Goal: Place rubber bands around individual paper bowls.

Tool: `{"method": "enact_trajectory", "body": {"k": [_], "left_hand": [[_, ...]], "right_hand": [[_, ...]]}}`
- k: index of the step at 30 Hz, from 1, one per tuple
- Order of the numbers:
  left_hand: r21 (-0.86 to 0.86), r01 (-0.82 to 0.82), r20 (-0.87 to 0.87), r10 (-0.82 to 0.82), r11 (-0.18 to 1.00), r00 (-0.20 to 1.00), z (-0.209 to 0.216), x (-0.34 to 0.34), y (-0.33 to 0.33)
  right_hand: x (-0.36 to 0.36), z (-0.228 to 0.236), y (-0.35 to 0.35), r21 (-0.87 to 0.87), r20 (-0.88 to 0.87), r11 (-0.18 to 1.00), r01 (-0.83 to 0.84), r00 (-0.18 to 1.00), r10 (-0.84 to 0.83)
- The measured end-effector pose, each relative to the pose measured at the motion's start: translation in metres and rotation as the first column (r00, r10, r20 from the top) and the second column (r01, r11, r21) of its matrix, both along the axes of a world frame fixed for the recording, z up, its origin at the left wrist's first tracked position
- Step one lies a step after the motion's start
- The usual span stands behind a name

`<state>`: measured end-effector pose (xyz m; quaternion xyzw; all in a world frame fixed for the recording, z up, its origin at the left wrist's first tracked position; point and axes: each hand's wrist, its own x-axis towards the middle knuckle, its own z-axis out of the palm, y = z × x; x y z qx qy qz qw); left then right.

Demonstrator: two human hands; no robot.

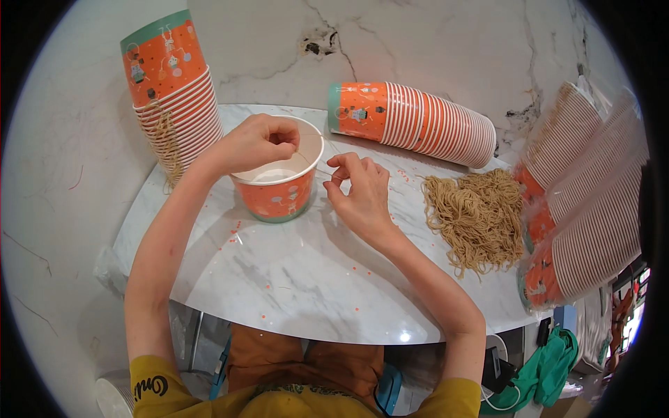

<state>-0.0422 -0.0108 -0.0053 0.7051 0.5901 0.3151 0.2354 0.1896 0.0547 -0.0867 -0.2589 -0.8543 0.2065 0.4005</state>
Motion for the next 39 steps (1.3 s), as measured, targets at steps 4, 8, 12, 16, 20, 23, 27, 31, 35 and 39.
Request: {"method": "enact_trajectory", "body": {"k": [4,8,12,16,20,23,27,31,35,39], "left_hand": [[0.205,-0.095,0.056,0.086,0.974,0.995,-0.004,0.000,-0.019],[0.358,-0.197,0.029,0.200,0.913,0.979,0.002,0.009,-0.049],[0.535,-0.165,-0.005,0.199,0.828,0.980,-0.007,0.039,-0.081],[0.519,-0.161,-0.047,0.216,0.840,0.975,-0.036,0.069,-0.097],[0.619,-0.013,-0.302,0.253,0.785,0.919,-0.062,0.069,-0.088],[0.664,0.055,-0.285,0.184,0.745,0.941,-0.067,0.066,-0.080],[0.609,0.011,-0.224,0.159,0.793,0.962,-0.066,0.059,-0.071],[0.337,-0.233,0.234,0.158,0.912,0.959,-0.065,0.051,-0.057],[0.059,-0.358,0.613,0.249,0.932,0.750,-0.064,0.052,-0.036],[-0.057,-0.356,0.752,0.275,0.933,0.600,-0.057,0.064,-0.025]], "right_hand": [[0.000,0.004,0.002,0.286,-0.026,0.957,0.044,0.999,-0.038],[-0.001,0.006,0.002,0.413,-0.090,0.909,0.061,0.996,-0.026],[0.001,0.005,0.002,0.465,-0.079,0.882,0.077,0.996,-0.046],[-0.001,0.011,-0.011,0.179,-0.081,0.982,-0.065,0.993,0.080],[-0.009,0.009,-0.028,-0.105,-0.100,0.982,-0.160,0.984,0.149],[-0.011,0.002,-0.033,-0.242,-0.174,0.950,-0.200,0.972,0.160],[-0.008,0.004,-0.030,-0.234,-0.181,0.958,-0.164,0.976,0.122],[-0.013,0.015,-0.022,0.014,-0.038,0.997,-0.074,0.997,0.074],[-0.023,0.011,-0.010,0.361,0.007,0.932,-0.023,1.000,0.022],[-0.024,0.005,-0.008,0.511,0.010,0.859,0.024,0.999,-0.034]]}}
